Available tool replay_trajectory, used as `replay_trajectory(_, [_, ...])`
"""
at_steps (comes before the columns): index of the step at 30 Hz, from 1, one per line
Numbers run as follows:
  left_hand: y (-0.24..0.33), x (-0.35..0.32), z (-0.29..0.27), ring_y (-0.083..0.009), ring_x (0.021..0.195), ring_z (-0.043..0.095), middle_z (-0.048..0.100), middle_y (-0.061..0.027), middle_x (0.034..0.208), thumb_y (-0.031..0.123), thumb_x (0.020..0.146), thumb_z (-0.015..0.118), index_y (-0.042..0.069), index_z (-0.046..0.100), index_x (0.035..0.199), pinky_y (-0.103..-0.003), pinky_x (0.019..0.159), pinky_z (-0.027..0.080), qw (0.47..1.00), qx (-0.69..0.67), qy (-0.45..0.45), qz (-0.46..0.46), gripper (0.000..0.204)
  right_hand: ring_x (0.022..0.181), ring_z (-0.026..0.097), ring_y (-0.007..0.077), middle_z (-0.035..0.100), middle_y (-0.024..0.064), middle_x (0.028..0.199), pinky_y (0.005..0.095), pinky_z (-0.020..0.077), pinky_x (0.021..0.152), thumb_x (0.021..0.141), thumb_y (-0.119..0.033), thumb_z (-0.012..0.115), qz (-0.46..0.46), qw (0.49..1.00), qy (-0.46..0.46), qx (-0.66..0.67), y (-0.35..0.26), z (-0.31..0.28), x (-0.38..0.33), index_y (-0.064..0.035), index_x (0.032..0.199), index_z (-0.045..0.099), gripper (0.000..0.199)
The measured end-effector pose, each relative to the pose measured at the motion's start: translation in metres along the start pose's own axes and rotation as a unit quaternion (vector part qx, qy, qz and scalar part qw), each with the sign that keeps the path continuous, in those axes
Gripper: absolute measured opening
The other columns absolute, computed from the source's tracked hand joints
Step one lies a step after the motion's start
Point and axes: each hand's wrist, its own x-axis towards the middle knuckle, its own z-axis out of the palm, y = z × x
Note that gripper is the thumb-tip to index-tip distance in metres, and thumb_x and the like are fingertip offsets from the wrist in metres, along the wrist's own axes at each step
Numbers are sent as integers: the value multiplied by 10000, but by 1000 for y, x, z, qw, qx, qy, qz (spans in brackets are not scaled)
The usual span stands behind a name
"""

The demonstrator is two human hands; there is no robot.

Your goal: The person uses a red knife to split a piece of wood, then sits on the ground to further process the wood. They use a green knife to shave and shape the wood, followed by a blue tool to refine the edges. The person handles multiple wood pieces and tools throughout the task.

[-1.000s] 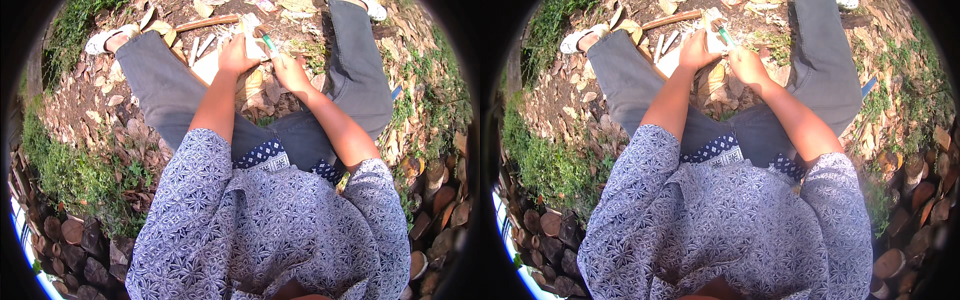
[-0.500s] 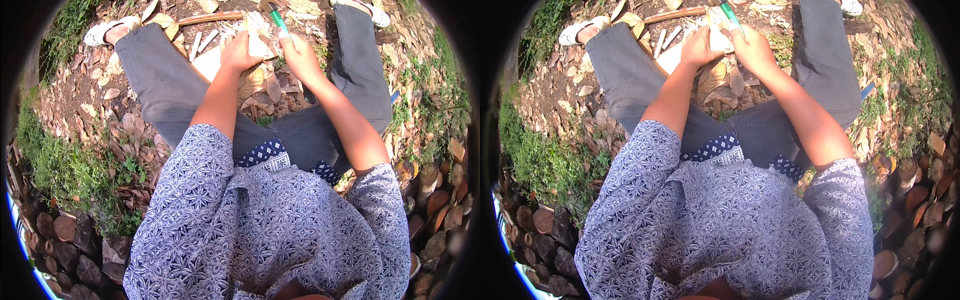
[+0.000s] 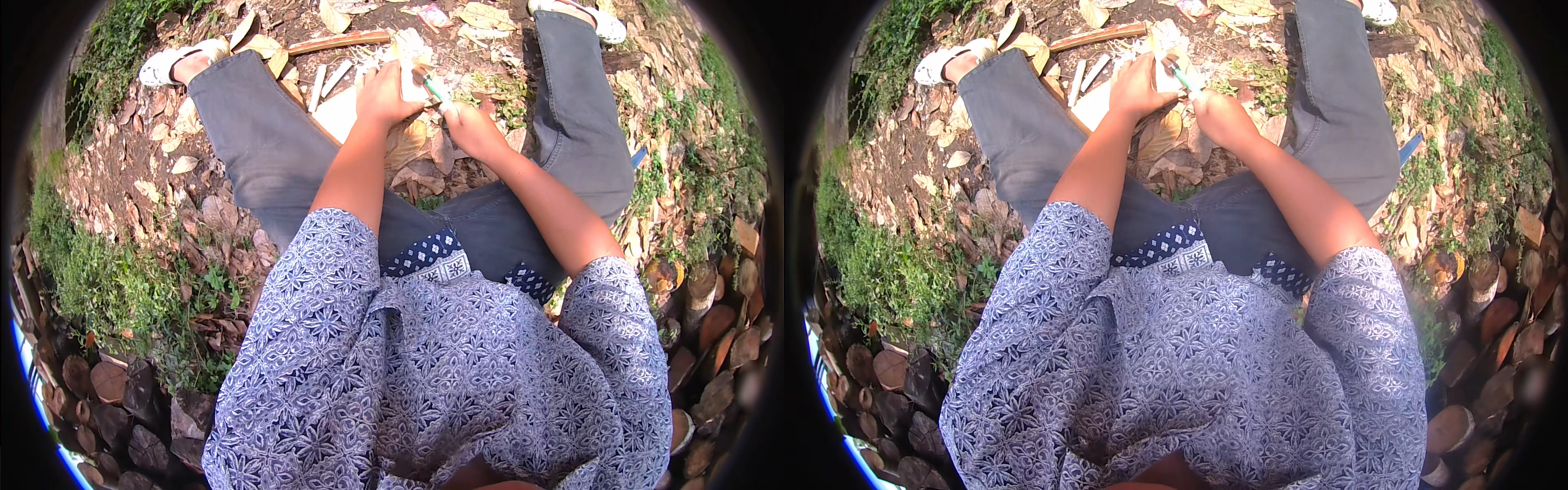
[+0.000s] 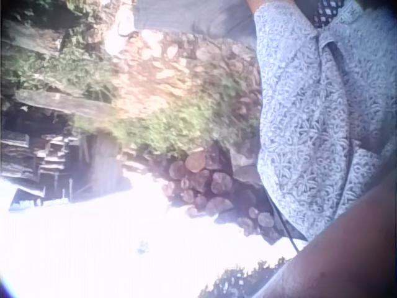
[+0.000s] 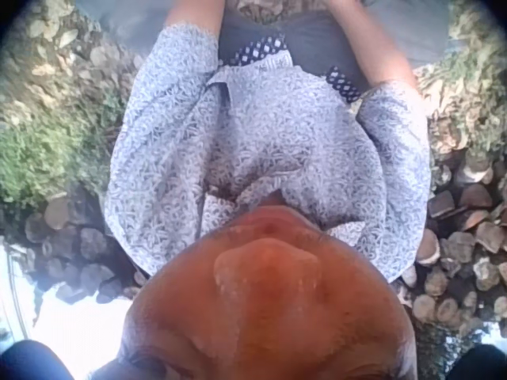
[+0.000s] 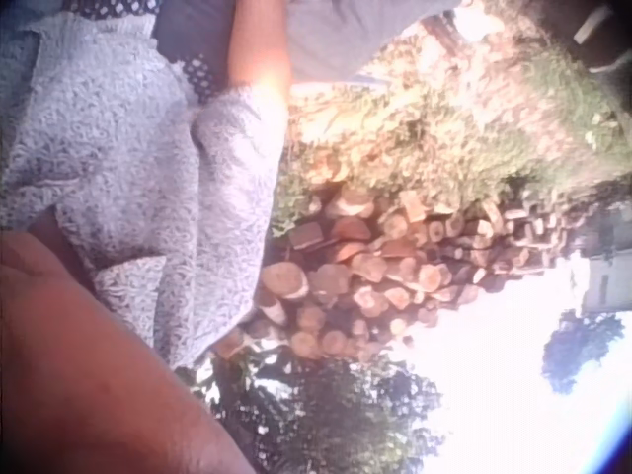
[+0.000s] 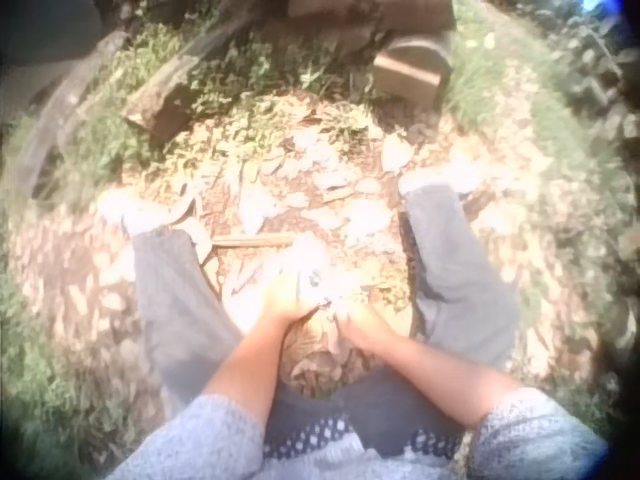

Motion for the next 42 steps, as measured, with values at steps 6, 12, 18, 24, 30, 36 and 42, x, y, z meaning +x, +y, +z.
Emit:
replay_trajectory(6, [-3, -3, 1, -333, 1219, 515, 595, -118, 1277, 411, 636, 846, 68, 529, 1277, -426, 1040, 425, 999, 9, 30, 13, 793, 610, 611, 310, 607, 182, 662, 400, 461, 599, 1002, -214, 528, -35, 965, 150, 214, -62, -34, -11, 16, 933, 600, 251])
replay_trajectory(12, [5, -3, -8, -319, 1257, 496, 565, -116, 1344, 429, 640, 841, 44, 499, 1326, -420, 1057, 422, 999, 28, -42, -21, 857, 704, 646, 369, 651, 204, 739, 446, 481, 660, 986, -234, 525, 13, 995, 52, 81, -3, -1, 0, 20, 975, 627, 274])
replay_trajectory(18, [7, -5, -1, -315, 1208, 519, 583, -132, 1274, 401, 597, 871, 47, 519, 1261, -412, 1048, 417, 1000, 22, 9, 13, 831, 675, 644, 339, 647, 187, 725, 435, 483, 651, 971, -273, 544, 14, 992, 99, 79, -12, 0, -13, -4, 980, 632, 284])
replay_trajectory(24, [18, -6, -14, -331, 1213, 531, 576, -167, 1263, 368, 611, 875, 2, 481, 1322, -436, 1036, 438, 1000, 13, -1, 6, 891, 568, 561, 152, 595, 37, 687, 346, 450, 555, 970, -372, 535, 118, 938, 79, 316, 1, -12, -3, -36, 873, 618, 359])
replay_trajectory(30, [33, -32, -45, -337, 1273, 473, 536, -186, 1296, 327, 585, 882, -18, 448, 1344, -422, 1099, 389, 998, 30, 34, 48, 939, 432, 402, 81, 444, -30, 595, 267, 336, 382, 1001, -394, 536, 137, 848, 86, 506, -10, -36, 6, -66, 932, 571, 337])
replay_trajectory(36, [54, -42, -72, -384, 1263, 467, 501, -210, 1304, 305, 561, 877, -32, 409, 1345, -461, 1082, 396, 993, 4, 74, 94, 974, 485, 485, 83, 541, -23, 661, 261, 388, 424, 929, -399, 634, 91, 911, 71, 397, -10, -7, 5, -61, 945, 624, 339])
replay_trajectory(42, [34, -55, -102, -331, 1284, 485, 499, -193, 1348, 320, 576, 833, -46, 385, 1420, -424, 1110, 373, 970, -184, 87, 132, 1024, 480, 424, 58, 484, -33, 667, 242, 379, 414, 966, -435, 600, 94, 861, 8, 499, -39, -28, -10, -49, 994, 599, 387])
